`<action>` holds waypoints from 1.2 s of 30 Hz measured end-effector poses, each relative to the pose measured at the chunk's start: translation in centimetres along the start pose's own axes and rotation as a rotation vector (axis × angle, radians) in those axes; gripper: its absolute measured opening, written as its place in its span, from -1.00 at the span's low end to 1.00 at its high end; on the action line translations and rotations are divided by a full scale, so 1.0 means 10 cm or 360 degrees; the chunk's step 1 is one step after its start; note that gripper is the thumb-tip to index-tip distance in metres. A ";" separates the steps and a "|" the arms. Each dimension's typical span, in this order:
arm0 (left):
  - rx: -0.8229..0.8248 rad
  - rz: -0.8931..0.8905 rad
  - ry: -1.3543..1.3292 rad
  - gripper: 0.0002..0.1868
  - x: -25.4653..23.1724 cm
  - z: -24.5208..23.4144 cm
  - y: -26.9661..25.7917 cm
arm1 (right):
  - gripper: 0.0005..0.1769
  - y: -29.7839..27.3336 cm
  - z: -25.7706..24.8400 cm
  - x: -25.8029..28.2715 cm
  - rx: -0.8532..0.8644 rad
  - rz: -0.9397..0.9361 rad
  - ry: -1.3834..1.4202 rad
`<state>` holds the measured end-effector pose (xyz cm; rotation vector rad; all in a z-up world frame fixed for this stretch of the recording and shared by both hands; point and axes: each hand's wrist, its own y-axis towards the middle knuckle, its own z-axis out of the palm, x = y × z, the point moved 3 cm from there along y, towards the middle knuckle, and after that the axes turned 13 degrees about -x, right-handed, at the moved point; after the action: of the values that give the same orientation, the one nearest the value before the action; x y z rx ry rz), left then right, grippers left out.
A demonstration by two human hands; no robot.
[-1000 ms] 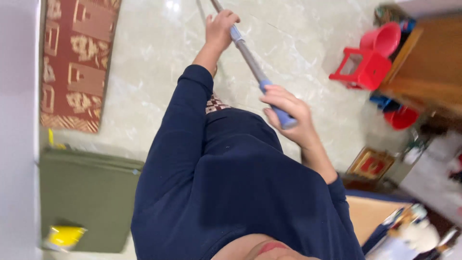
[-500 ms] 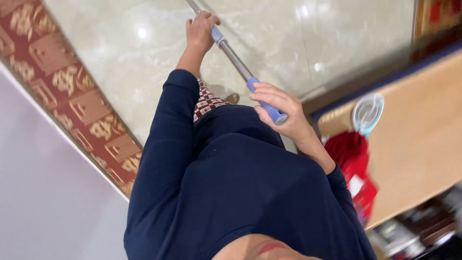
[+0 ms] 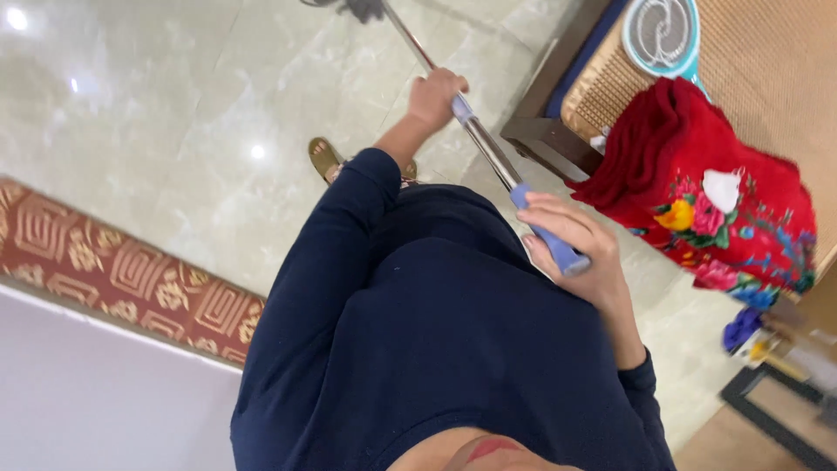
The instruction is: Mopping various floor surfaces including tile and wood throughout a home using a standard mop.
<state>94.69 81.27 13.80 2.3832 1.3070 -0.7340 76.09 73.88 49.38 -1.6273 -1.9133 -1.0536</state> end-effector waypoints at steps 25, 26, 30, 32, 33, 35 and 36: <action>0.0723 0.0385 0.0100 -0.70 0.19 -0.18 2.75 | -0.79 2.33 0.14 -0.89 -0.0278 0.0033 -0.0138; 0.0773 0.0385 0.0051 -0.67 0.25 -0.16 2.87 | -0.78 2.47 0.15 -0.93 -0.0284 0.0071 -0.0152; 0.0922 0.0335 0.0182 -0.66 0.36 -0.24 3.18 | -0.81 2.88 0.23 -1.03 -0.0342 0.0110 -0.0176; 0.0658 0.0471 -0.0019 -0.73 0.50 -0.18 3.41 | -0.84 3.07 0.28 -1.13 -0.0390 0.0023 -0.0177; 0.0661 0.0488 -0.0020 -0.73 0.47 -0.24 3.53 | -0.84 3.18 0.26 -1.16 -0.0402 0.0029 -0.0187; 0.0735 0.0502 0.0018 -0.73 0.47 -0.33 3.68 | -0.89 3.37 0.25 -1.22 -0.0437 0.0084 -0.0095; 0.0747 0.0492 0.0016 -0.73 0.48 -0.32 3.76 | -0.89 3.44 0.24 -1.28 -0.0430 0.0094 -0.0086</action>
<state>129.66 66.30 15.00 2.8636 0.7984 -1.0194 112.43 68.52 48.09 -1.8625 -1.8060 -1.3015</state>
